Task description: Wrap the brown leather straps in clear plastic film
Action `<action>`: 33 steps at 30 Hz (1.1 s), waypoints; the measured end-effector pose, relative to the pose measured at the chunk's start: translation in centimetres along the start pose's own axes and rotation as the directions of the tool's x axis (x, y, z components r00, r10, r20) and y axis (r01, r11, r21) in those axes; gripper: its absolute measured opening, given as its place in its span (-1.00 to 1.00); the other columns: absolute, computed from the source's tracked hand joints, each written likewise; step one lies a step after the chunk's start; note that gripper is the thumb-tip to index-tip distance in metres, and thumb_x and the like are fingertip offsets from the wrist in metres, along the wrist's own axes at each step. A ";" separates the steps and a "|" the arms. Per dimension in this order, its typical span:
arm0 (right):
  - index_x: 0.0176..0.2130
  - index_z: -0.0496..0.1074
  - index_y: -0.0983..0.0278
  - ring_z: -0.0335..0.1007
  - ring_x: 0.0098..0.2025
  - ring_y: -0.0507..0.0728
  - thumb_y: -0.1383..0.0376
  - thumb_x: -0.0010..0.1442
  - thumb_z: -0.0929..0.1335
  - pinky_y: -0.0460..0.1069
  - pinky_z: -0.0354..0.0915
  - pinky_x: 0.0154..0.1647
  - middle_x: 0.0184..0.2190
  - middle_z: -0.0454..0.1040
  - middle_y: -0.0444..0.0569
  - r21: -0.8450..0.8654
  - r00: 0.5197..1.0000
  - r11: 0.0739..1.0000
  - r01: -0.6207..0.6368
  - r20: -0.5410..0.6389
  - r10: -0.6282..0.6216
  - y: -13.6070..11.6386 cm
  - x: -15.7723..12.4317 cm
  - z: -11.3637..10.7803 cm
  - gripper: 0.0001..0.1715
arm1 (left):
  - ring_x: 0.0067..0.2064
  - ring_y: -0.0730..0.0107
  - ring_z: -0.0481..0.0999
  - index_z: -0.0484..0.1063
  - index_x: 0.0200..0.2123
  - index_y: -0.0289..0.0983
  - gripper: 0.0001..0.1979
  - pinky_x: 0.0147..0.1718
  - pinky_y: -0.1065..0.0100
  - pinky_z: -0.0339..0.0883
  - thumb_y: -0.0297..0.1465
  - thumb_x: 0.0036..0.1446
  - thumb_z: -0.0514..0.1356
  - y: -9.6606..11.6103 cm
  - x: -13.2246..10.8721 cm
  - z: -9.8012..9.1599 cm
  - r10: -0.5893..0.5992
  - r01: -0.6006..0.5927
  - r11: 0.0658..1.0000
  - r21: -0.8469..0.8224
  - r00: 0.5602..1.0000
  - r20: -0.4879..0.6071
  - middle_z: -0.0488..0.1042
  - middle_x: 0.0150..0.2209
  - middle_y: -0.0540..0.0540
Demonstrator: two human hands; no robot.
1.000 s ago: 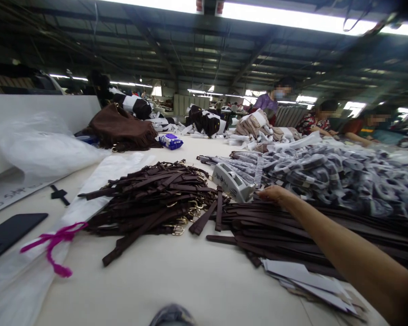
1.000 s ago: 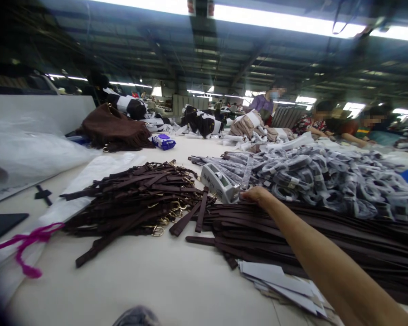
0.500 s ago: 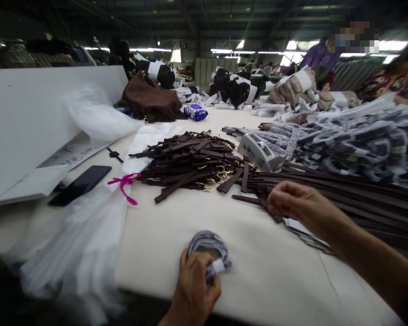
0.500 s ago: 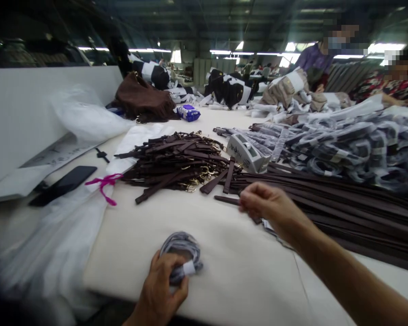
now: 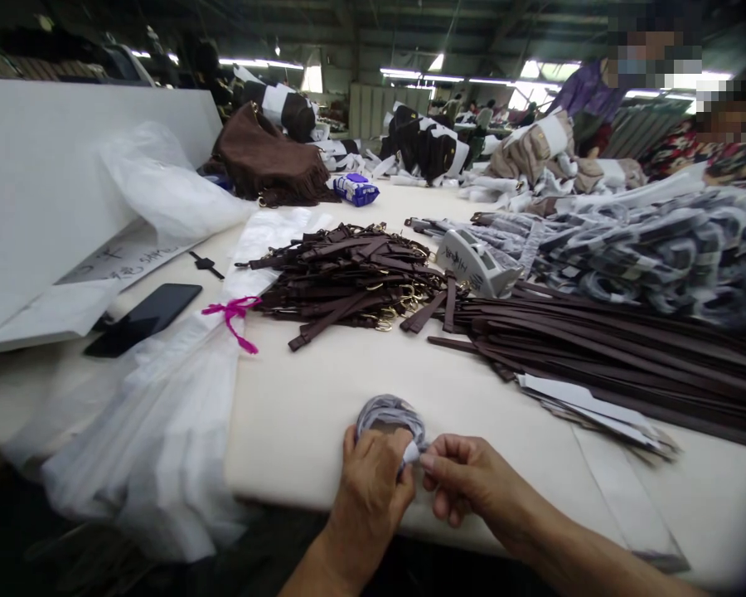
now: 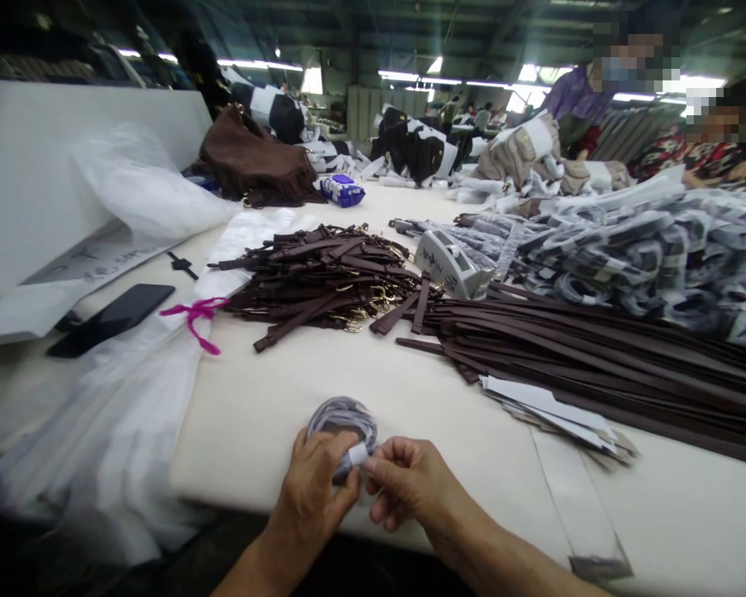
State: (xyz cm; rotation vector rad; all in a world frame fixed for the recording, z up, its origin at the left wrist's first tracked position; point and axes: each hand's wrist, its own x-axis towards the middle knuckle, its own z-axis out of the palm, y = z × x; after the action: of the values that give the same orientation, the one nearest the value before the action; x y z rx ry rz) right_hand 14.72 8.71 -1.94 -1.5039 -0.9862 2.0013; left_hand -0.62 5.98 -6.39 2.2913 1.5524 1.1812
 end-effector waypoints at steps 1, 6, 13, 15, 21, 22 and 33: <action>-0.52 0.27 0.33 0.27 -0.72 -0.08 0.03 -0.17 0.47 -0.19 0.12 -0.73 -0.63 0.40 -0.19 0.005 1.000 1.000 -0.010 -0.019 0.010 0.1 -0.1 0.1 -0.52 | -0.27 0.27 0.45 0.29 -0.17 -0.25 -0.72 -0.06 0.06 0.17 -0.58 0.01 0.07 0.0 0.0 0.0 0.002 -0.002 1.000 -0.004 1.000 0.001 0.49 -0.33 -0.04; -0.54 0.24 0.31 0.22 -0.75 -0.08 0.02 -0.20 0.47 -0.18 0.13 -0.74 -0.70 0.36 -0.22 0.004 0.995 0.997 -0.076 -0.070 0.076 0.7 -0.1 0.6 -0.51 | -0.27 0.26 0.44 0.37 -0.30 -0.25 -0.83 -0.06 0.07 0.13 -0.56 0.03 0.07 0.0 0.1 0.0 -0.005 0.005 1.000 0.007 1.000 0.006 0.49 -0.38 -0.03; -0.45 0.27 0.31 0.25 -0.70 -0.10 0.05 -0.13 0.47 -0.18 0.19 -0.67 -0.64 0.36 -0.23 0.214 0.994 0.977 0.013 -0.105 0.010 3.0 -0.8 2.0 -0.54 | -0.27 0.23 0.45 0.37 -0.29 -0.27 -0.86 -0.10 0.04 0.16 -0.52 0.06 0.08 -0.1 0.4 -0.3 -0.002 0.003 1.000 -0.010 0.999 0.040 0.50 -0.36 -0.04; -0.38 0.28 0.31 0.26 -0.66 -0.10 0.08 -0.13 0.48 -0.18 0.21 -0.63 -0.59 0.38 -0.22 0.263 0.989 0.962 0.075 -0.143 -0.038 3.4 -1.0 2.3 -0.54 | -0.28 0.23 0.45 0.37 -0.30 -0.27 -0.86 -0.15 0.07 0.21 -0.52 0.05 0.08 -0.2 0.7 -0.5 -0.001 0.002 1.000 -0.030 1.000 0.021 0.51 -0.36 -0.04; -0.26 0.20 0.28 0.28 -0.63 -0.05 0.16 -0.10 0.47 -0.14 0.19 -0.60 -0.58 0.42 -0.21 0.252 0.951 0.925 0.286 -0.191 -0.242 2.2 -1.4 2.4 -0.51 | -0.25 0.28 0.47 0.38 -0.26 -0.30 -0.84 -0.27 0.25 0.38 -0.52 0.03 0.11 0.2 2.6 -2.1 -0.018 0.015 0.991 -0.136 1.000 -0.020 0.49 -0.33 -0.11; -0.27 0.19 0.27 0.28 -0.63 -0.05 0.16 -0.08 0.46 -0.14 0.19 -0.60 -0.56 0.42 -0.21 0.239 0.942 0.918 0.316 -0.192 -0.274 1.9 -1.5 2.4 -0.52 | -0.25 0.29 0.48 0.39 -0.26 -0.31 -0.84 -0.28 0.26 0.39 -0.52 0.04 0.11 0.5 3.0 -2.5 -0.034 0.030 0.987 -0.159 0.999 -0.020 0.49 -0.33 -0.11; -0.30 0.04 0.20 0.26 -0.67 0.01 0.06 0.00 0.41 -0.13 0.14 -0.70 -0.58 0.36 -0.24 0.004 0.829 0.859 0.513 -0.264 -0.494 0.5 -1.8 2.0 -0.49 | -0.38 0.48 0.41 0.42 -0.27 -0.33 -0.78 -0.37 0.46 0.28 -0.30 0.07 0.16 3.1 5.8 -5.5 -0.375 0.561 0.580 -0.591 0.827 0.418 0.47 -0.38 -0.04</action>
State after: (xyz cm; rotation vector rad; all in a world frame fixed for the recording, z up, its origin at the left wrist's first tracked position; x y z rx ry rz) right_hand 13.41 6.59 -0.85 -1.2515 -1.0512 1.4148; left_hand -1.06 7.74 1.97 1.3380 1.2057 1.0226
